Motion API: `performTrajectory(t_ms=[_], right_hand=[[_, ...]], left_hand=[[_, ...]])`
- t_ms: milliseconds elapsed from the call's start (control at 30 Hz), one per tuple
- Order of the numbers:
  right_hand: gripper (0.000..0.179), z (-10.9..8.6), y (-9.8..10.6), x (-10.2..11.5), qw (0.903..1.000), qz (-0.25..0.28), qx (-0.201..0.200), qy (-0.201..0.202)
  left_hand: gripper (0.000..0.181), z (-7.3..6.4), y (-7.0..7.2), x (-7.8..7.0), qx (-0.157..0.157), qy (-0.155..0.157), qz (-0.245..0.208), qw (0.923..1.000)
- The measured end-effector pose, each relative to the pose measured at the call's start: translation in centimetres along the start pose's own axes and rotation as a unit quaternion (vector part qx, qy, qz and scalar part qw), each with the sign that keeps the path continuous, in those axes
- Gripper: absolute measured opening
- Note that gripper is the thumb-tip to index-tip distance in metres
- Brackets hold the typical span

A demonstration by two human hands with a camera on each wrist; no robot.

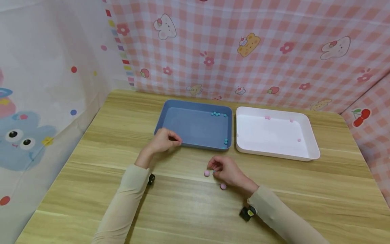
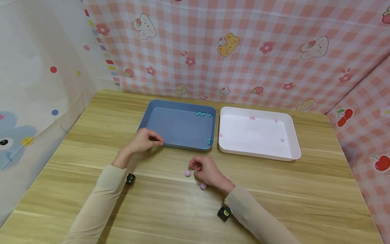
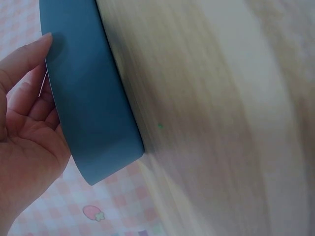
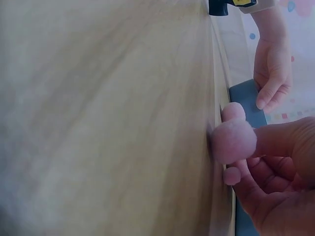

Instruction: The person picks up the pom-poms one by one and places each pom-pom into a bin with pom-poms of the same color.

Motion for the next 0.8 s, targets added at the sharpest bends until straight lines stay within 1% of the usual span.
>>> performTrajectory(t_ms=[133,267,367,433,633,733,800], right_hand=[[0.025,0.0,0.3,-0.2,0.9997,0.008,-0.017,-0.018],[0.025,-0.1,0.8,-0.1,0.9982,0.037,-0.036,-0.03],[0.025,-0.1,1.2,0.0,0.9965,0.063,-0.041,-0.036],[0.025,0.0,1.6,0.3,0.9963,0.064,-0.049,-0.029],[0.021,0.6,3.6,1.9,0.9945,0.055,-0.087,0.014],[0.021,1.0,4.6,2.6,0.9929,0.061,-0.101,0.019],[0.021,1.3,5.2,2.8,0.9919,0.066,-0.108,0.015]], left_hand=[[0.008,0.1,0.0,0.0,-0.001,0.0,-0.001,1.0],[0.008,0.1,0.0,0.0,-0.002,0.001,0.002,1.0],[0.007,0.0,0.0,-0.1,-0.003,0.0,0.003,1.0],[0.007,0.0,0.0,-0.2,-0.004,-0.001,0.005,1.0],[0.007,0.0,0.0,-0.3,-0.006,-0.002,0.009,0.9999],[0.007,-0.1,0.0,-0.2,-0.005,-0.003,0.008,1.0],[0.007,-0.1,0.0,-0.3,-0.004,-0.003,0.006,1.0]])
Point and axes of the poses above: each hand's wrist, its own z-axis towards the middle knuckle, its own y-axis out of the back of the hand, x = y × z, the point moved 8 cm from there along z, towards the middle knuckle, and after that the axes turned 2 degrees about -z, right-handed, at the moved point
